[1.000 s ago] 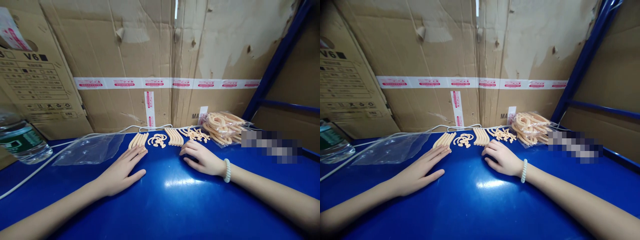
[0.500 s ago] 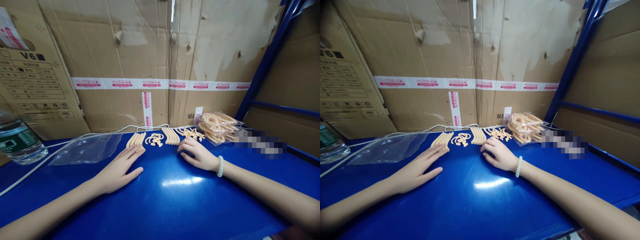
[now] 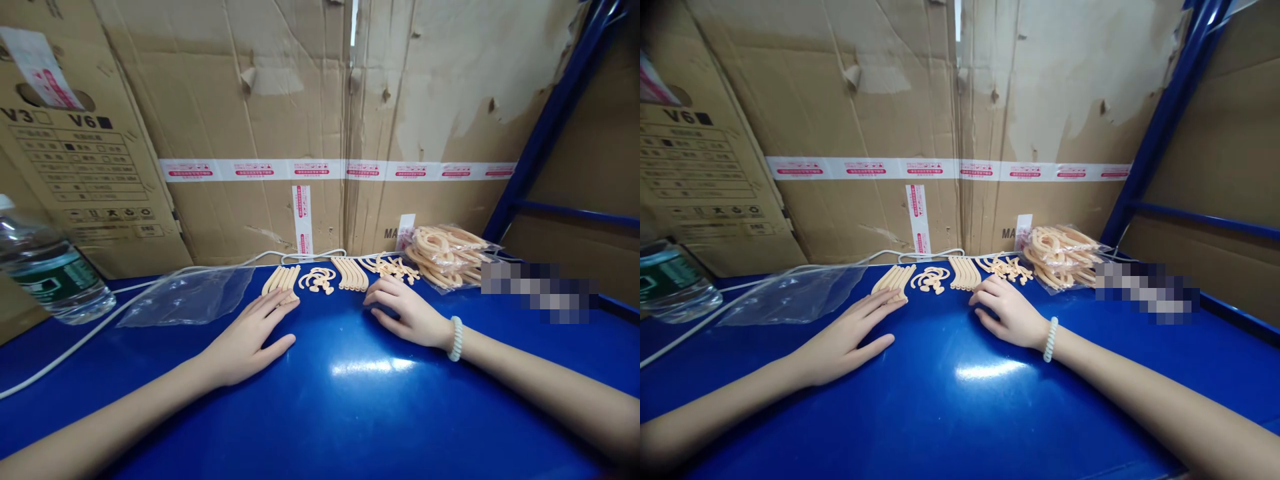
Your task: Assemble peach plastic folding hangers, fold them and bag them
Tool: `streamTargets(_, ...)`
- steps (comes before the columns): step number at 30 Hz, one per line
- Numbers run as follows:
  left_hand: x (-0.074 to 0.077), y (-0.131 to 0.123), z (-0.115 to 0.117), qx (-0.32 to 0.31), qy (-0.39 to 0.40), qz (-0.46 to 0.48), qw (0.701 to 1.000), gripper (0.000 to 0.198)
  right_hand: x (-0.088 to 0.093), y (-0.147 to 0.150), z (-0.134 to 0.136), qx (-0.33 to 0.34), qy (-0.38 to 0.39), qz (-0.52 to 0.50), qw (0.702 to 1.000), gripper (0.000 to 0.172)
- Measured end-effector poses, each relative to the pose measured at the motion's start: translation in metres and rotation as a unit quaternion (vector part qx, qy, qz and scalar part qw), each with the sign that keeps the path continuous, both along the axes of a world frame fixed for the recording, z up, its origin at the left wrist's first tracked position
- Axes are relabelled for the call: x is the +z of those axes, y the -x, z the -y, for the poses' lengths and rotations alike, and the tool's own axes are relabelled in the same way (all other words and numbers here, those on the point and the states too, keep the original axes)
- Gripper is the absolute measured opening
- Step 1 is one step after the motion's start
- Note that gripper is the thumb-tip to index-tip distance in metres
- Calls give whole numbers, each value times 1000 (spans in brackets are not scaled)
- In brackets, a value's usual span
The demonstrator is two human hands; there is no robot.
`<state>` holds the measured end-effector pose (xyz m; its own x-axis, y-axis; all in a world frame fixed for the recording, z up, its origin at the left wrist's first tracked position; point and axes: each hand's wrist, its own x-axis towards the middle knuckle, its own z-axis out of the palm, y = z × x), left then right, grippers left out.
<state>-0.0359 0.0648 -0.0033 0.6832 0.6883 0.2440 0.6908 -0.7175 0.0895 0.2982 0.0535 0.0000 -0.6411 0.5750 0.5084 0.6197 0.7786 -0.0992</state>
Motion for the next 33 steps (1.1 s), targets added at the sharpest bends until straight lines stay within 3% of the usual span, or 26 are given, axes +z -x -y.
streamTargets(8, 1, 0, 3, 4, -35, -8, 999, 51, -3, -2, -3, -46, -18, -15, 999, 17)
streamTargets(14, -8, 2, -2, 37, -63, 85, 994, 44, 6, 2, -14, -62, -29, -36, 997, 16)
streamTargets(22, -15, 7, -11, 81, -87, 130, 984, 37, 24, 43, -45, -41, -9, -25, 999, 15)
streamTargets(27, -17, 8, -12, 86, -81, 139, 983, 34, 24, 71, -60, -37, 8, -14, 999, 14)
streamTargets(33, -19, 8, -13, 89, -68, 149, 982, 32, 21, 84, -70, -52, 21, 7, 998, 19)
